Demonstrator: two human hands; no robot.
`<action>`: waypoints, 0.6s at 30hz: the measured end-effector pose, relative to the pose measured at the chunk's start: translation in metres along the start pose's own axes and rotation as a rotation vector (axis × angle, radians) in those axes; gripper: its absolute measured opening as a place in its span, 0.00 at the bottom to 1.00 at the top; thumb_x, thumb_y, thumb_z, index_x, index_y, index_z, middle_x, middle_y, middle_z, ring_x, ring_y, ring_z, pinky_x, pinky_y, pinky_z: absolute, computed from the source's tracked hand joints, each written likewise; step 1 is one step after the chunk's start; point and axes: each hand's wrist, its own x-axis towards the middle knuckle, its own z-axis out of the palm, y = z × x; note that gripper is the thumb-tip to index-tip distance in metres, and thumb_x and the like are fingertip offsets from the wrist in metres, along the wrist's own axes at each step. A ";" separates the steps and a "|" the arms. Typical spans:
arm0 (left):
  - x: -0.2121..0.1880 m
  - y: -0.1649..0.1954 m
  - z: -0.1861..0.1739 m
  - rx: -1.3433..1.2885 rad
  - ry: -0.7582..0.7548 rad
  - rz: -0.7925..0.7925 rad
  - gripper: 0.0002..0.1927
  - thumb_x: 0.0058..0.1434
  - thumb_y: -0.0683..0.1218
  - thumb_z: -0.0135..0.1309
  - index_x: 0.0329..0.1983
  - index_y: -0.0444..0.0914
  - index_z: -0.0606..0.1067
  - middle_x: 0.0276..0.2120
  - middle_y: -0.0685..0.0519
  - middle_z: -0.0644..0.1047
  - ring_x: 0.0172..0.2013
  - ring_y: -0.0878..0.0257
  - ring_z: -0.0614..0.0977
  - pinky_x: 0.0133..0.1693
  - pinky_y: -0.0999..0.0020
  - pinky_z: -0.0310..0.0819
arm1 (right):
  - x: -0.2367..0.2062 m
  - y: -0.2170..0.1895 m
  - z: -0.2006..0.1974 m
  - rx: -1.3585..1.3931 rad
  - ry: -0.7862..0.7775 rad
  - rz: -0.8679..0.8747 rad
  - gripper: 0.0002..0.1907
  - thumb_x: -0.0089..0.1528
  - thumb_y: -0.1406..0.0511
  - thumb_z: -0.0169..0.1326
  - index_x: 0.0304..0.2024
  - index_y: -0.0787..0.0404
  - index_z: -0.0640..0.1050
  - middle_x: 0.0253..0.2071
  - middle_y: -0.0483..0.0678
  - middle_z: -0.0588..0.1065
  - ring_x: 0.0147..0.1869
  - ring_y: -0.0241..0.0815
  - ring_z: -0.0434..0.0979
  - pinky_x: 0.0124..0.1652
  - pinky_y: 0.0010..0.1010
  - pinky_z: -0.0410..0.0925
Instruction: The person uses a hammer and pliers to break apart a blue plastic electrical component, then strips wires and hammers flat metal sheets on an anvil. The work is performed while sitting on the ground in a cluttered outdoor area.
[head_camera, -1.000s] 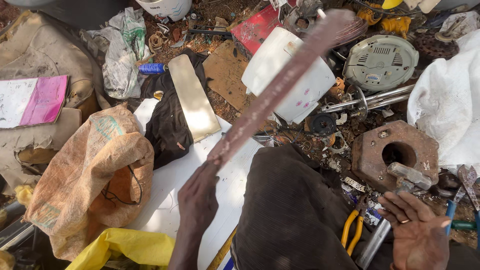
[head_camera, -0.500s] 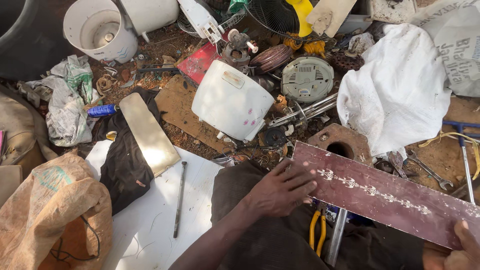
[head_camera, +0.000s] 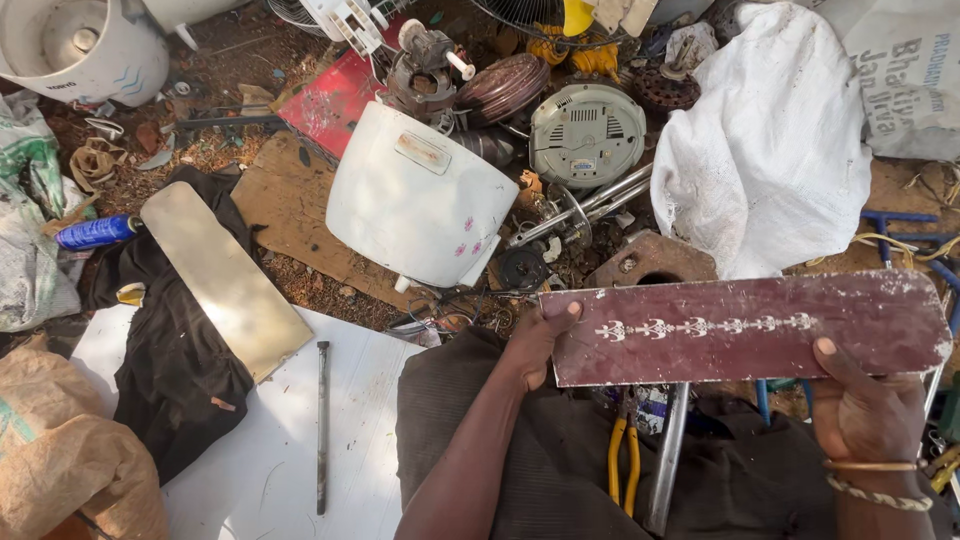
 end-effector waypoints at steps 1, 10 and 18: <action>0.009 -0.002 -0.002 0.017 0.014 0.035 0.20 0.65 0.50 0.61 0.50 0.29 0.76 0.39 0.47 0.82 0.36 0.60 0.85 0.39 0.62 0.85 | 0.005 0.002 0.008 -0.003 -0.054 -0.028 0.24 0.66 0.77 0.57 0.65 0.66 0.70 0.58 0.52 0.77 0.66 0.47 0.79 0.65 0.43 0.73; 0.034 -0.012 -0.010 -0.068 0.234 -0.025 0.39 0.66 0.73 0.41 0.65 0.39 0.69 0.59 0.49 0.74 0.58 0.59 0.74 0.56 0.59 0.68 | -0.010 0.128 0.120 -1.547 -0.687 -0.821 0.54 0.48 0.86 0.49 0.75 0.49 0.56 0.79 0.48 0.52 0.83 0.50 0.43 0.77 0.51 0.43; 0.031 0.005 -0.002 0.157 0.242 0.097 0.28 0.62 0.59 0.61 0.48 0.29 0.77 0.40 0.45 0.81 0.37 0.60 0.80 0.40 0.62 0.76 | -0.008 0.120 0.118 -1.363 -0.746 -0.372 0.48 0.53 0.72 0.53 0.76 0.59 0.52 0.79 0.56 0.49 0.82 0.57 0.43 0.75 0.52 0.43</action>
